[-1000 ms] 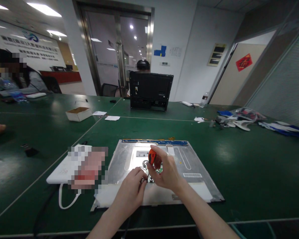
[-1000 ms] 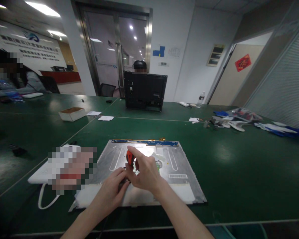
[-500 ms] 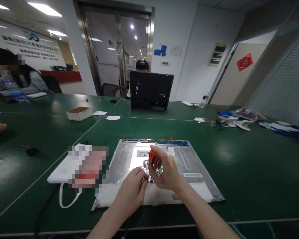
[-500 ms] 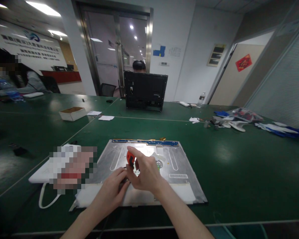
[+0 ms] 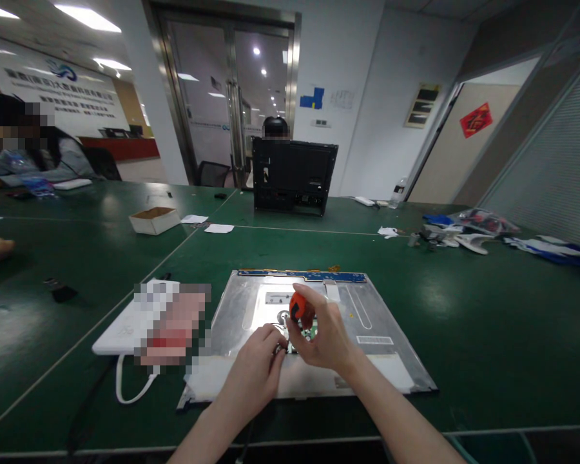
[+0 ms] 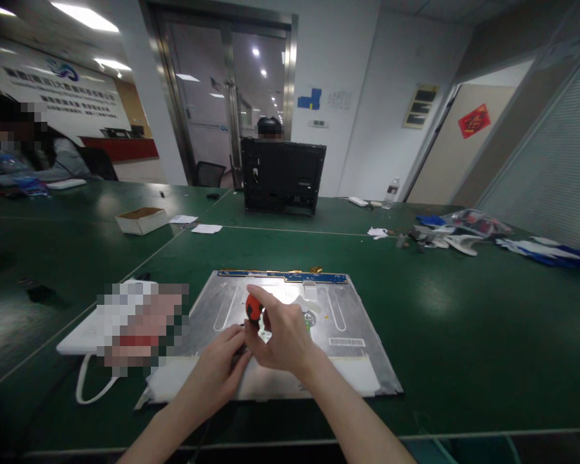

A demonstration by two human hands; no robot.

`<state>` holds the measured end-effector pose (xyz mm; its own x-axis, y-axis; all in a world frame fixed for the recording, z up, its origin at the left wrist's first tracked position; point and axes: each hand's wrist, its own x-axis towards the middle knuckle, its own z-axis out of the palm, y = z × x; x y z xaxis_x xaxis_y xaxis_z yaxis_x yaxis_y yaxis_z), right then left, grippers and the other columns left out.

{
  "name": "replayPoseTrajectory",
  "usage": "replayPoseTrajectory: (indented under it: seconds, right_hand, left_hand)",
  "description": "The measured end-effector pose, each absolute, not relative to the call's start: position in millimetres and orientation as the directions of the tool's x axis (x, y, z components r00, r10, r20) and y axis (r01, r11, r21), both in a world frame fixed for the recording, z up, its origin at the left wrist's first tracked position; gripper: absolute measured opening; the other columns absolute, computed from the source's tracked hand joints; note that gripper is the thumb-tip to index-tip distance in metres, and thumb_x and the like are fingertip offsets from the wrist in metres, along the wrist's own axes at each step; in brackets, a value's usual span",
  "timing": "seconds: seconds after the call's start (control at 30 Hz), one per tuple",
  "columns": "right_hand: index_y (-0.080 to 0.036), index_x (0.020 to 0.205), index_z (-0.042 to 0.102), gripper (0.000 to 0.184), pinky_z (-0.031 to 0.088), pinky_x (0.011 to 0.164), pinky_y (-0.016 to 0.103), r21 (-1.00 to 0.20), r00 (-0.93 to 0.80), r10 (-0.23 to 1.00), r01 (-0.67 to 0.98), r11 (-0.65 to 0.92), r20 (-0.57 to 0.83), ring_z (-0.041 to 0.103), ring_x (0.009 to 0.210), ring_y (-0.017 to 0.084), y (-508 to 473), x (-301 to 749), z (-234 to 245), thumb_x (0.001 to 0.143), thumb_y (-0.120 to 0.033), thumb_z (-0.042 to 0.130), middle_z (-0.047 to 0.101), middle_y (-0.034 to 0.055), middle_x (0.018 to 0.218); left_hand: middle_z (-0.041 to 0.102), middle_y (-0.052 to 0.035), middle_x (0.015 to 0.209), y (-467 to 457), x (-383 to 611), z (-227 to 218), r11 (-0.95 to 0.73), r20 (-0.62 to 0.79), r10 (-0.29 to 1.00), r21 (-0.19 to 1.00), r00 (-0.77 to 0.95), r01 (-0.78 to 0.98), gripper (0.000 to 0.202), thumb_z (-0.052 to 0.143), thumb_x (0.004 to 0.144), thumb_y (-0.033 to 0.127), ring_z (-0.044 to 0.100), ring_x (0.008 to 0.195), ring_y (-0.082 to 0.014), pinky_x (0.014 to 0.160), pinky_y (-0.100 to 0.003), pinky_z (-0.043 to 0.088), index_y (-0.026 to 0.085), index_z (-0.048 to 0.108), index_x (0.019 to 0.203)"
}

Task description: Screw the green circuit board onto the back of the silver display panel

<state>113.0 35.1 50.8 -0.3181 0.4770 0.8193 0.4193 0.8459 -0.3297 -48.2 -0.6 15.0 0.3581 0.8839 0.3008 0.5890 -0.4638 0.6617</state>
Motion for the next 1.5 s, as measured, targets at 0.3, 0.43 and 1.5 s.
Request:
replayPoseTrajectory:
  seconds: [0.3,0.43,1.5]
  right_hand:
    - [-0.023,0.137,0.033,0.056,0.04,0.048,0.024,-0.332,-0.344,0.483,0.414,0.848,0.805,0.049,0.051,0.01,35.5,113.3,51.4,0.085,-0.022,0.055,0.059,-0.003,0.076]
    - [-0.022,0.139,0.03,0.061,0.042,0.049,0.025,-0.339,-0.364,0.482,0.392,0.855,0.797,0.051,0.053,0.011,34.6,114.4,53.1,0.083,-0.018,0.051,0.06,-0.0019,0.078]
    - [-0.023,0.139,0.03,0.061,0.043,0.048,0.025,-0.349,-0.348,0.499,0.411,0.842,0.794,0.053,0.052,0.011,33.4,113.9,55.1,0.082,-0.017,0.052,0.062,-0.0016,0.078]
  left_hand:
    - [0.059,-0.0086,0.101,-1.2,-49.1,13.1,-0.473,0.324,0.88,0.659,0.347,0.585,0.02,0.043,0.086,0.011,0.057,0.095,-0.0242,0.082,-0.038,0.047,0.02,0.058,0.095]
    - [0.059,-0.0082,0.096,-1.0,-48.6,14.9,-0.478,0.326,0.877,0.659,0.353,0.58,0.017,0.043,0.086,0.011,0.057,0.091,-0.0237,0.079,-0.037,0.048,0.02,0.057,0.089]
    - [0.056,-0.0061,0.093,-1.3,-48.8,15.7,-0.467,0.307,0.883,0.662,0.355,0.587,0.014,0.043,0.086,0.011,0.056,0.088,-0.0226,0.077,-0.036,0.046,0.02,0.054,0.086]
